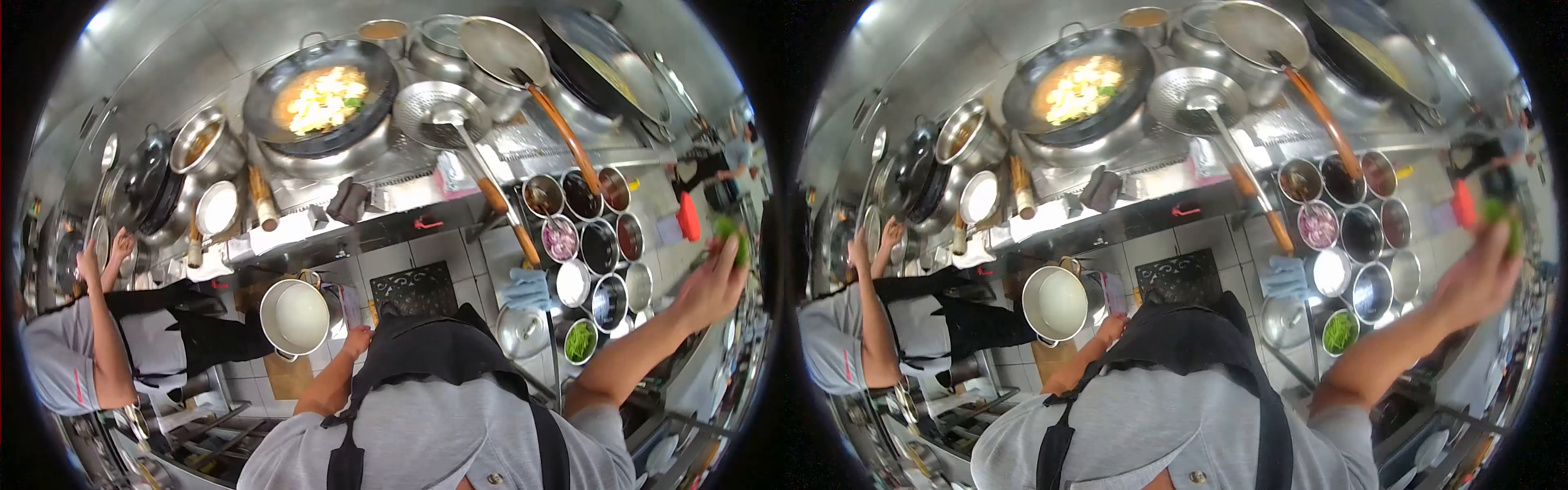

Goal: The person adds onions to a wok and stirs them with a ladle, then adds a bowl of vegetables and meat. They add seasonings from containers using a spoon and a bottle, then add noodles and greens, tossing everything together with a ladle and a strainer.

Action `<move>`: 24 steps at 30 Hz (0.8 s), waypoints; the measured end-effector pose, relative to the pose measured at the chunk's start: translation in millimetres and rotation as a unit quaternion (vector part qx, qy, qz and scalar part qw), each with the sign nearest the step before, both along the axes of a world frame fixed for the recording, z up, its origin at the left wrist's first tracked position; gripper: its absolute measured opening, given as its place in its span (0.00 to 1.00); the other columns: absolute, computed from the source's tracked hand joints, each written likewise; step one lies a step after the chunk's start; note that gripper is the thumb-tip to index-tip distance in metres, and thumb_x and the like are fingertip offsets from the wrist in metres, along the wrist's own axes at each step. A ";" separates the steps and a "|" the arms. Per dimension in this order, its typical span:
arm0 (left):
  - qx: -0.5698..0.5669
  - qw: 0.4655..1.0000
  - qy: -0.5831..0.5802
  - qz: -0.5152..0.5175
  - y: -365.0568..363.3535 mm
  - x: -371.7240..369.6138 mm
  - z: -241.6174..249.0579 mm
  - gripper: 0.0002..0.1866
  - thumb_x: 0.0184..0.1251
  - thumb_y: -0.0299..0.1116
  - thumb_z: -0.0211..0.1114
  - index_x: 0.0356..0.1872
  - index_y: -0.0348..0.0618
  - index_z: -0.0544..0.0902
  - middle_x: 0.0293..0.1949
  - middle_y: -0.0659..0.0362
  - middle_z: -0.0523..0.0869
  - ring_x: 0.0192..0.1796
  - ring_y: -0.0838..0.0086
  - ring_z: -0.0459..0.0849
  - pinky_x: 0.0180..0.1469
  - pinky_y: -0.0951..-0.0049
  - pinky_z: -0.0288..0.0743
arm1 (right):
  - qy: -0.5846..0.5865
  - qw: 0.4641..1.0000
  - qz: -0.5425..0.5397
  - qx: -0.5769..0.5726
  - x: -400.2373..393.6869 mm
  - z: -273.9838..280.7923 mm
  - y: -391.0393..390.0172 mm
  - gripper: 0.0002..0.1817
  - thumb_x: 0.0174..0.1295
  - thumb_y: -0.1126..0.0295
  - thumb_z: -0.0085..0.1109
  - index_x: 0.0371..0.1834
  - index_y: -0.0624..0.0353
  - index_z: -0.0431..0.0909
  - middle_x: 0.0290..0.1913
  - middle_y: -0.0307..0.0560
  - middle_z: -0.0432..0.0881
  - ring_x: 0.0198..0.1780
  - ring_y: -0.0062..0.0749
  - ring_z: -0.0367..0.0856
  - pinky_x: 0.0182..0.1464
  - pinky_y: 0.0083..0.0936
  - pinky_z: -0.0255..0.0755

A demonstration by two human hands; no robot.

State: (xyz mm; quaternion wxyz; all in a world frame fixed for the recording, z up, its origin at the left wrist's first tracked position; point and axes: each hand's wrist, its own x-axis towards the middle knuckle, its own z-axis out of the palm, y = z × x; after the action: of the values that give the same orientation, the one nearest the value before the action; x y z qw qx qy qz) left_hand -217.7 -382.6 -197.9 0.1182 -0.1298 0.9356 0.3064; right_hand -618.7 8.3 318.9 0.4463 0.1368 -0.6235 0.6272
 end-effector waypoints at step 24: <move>0.264 0.847 0.205 0.414 -65.5 -46.5 120.6 0.22 0.69 0.41 0.65 0.57 0.36 0.81 0.49 0.48 0.87 0.52 0.63 0.86 0.56 0.67 0.76 | -0.291 0.340 0.262 0.855 79.4 -615.0 -20.8 0.21 0.63 0.51 0.52 0.37 0.56 0.87 0.42 0.58 0.87 0.47 0.55 0.85 0.49 0.47 0.77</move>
State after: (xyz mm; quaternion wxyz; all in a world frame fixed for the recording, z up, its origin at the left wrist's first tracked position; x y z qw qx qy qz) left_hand -264.2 -448.1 -77.3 -0.1845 -0.4037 0.6818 0.5815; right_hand -539.4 -12.5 -296.1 -0.3114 0.4087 -0.8422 -0.1633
